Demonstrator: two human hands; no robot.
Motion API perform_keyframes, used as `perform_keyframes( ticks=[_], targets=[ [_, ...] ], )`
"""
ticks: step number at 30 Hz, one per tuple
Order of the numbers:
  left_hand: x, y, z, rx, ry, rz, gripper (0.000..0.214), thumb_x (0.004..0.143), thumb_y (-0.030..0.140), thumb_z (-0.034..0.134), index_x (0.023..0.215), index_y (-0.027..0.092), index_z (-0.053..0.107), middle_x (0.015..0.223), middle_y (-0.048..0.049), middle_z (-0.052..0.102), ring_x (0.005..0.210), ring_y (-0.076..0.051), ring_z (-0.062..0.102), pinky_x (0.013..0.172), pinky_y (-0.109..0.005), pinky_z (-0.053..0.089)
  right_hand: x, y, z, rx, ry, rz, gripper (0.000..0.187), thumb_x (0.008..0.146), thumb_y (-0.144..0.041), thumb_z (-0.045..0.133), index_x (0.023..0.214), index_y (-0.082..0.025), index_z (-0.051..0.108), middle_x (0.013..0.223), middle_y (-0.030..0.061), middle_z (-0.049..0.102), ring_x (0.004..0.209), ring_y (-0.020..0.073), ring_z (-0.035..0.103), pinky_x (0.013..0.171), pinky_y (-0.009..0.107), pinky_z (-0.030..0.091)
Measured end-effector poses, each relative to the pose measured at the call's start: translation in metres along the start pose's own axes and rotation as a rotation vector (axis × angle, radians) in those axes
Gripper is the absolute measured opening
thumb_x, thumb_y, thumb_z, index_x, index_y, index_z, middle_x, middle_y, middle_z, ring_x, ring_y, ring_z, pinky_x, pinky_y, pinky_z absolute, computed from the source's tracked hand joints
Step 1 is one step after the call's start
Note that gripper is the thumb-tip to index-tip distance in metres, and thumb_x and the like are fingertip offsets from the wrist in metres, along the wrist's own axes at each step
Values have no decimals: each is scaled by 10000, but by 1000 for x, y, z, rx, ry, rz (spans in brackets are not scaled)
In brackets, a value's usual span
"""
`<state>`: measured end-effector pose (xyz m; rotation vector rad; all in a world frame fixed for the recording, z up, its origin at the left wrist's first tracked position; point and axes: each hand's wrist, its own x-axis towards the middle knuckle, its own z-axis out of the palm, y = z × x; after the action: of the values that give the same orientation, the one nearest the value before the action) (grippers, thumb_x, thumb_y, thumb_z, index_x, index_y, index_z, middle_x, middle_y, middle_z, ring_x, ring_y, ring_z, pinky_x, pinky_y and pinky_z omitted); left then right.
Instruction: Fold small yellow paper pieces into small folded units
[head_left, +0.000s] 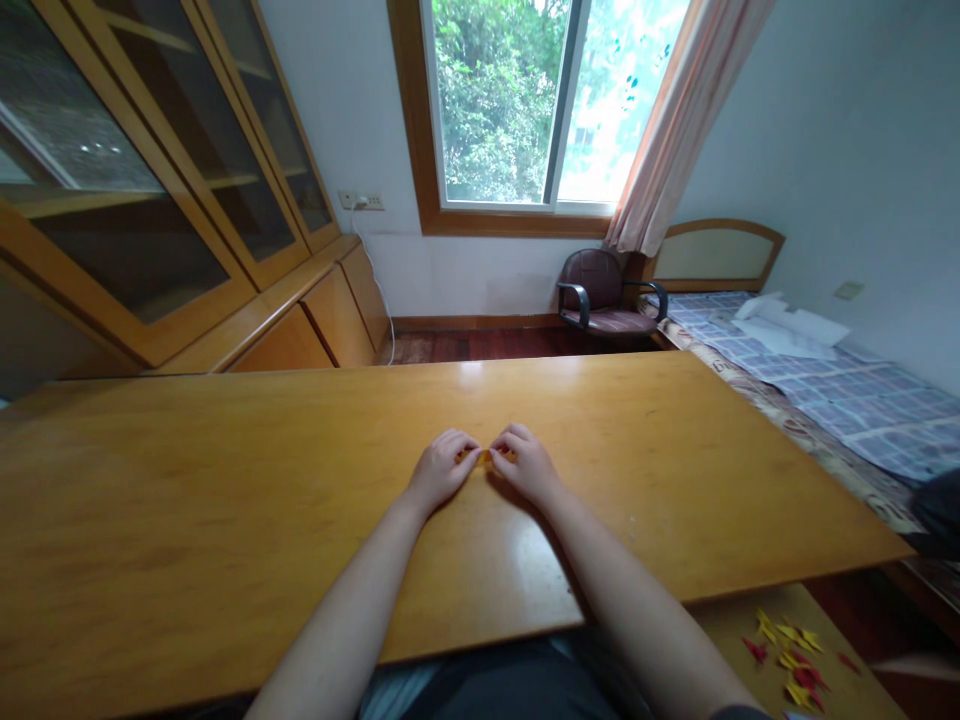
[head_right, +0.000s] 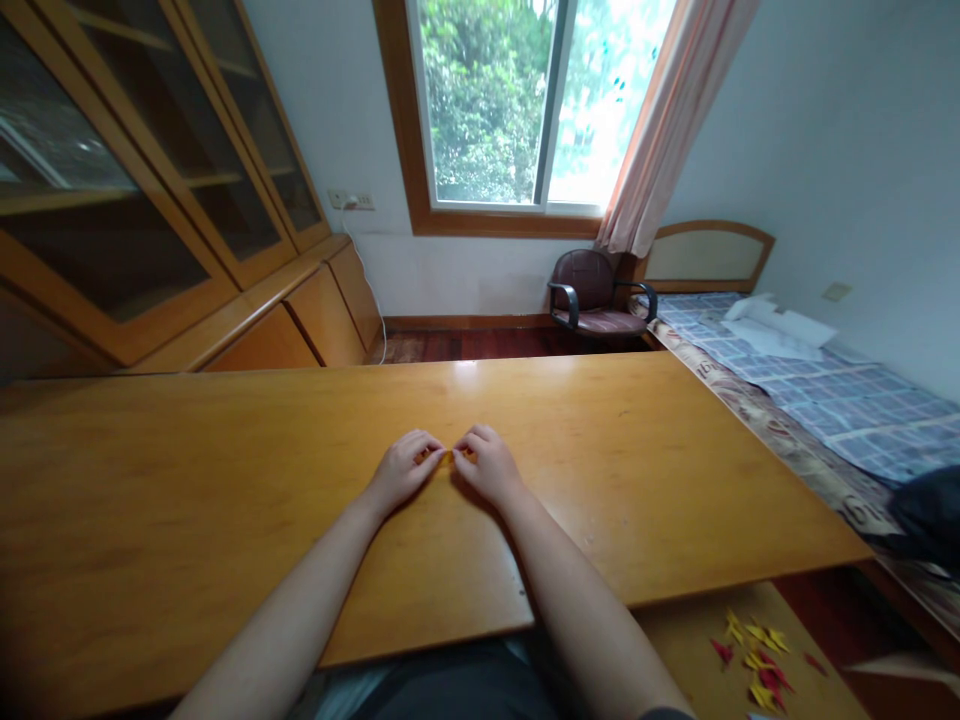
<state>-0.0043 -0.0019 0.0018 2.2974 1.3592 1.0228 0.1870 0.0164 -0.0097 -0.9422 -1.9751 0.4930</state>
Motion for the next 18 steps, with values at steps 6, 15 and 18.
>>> perform_keyframes(
  ticks=[6, 15, 18],
  targets=[
    [1, -5, -2, -67, 110, -96, 151, 894, 255, 545, 784, 183, 619, 791, -37, 633, 785, -176, 580, 737, -297, 444, 3, 9, -4, 66, 123, 139, 109, 816, -171, 591, 711, -186, 618, 740, 11, 560, 687, 150, 547, 651, 256, 442],
    [1, -7, -2, -198, 109, -179, 162, 884, 293, 561, 789, 188, 640, 800, -27, 653, 784, -166, 611, 716, -274, 466, 4, 9, -5, 185, 16, 148, 86, 875, -239, 609, 876, -189, 679, 844, 28, 595, 705, 140, 568, 638, 248, 457],
    [1, -6, -2, -187, 72, -148, 168, 890, 298, 557, 798, 188, 644, 802, -29, 654, 785, -166, 607, 725, -277, 466, 3, 6, -4, 167, -61, 105, 90, 884, -231, 619, 820, -192, 668, 821, 26, 604, 744, 149, 568, 658, 249, 452]
  ],
)
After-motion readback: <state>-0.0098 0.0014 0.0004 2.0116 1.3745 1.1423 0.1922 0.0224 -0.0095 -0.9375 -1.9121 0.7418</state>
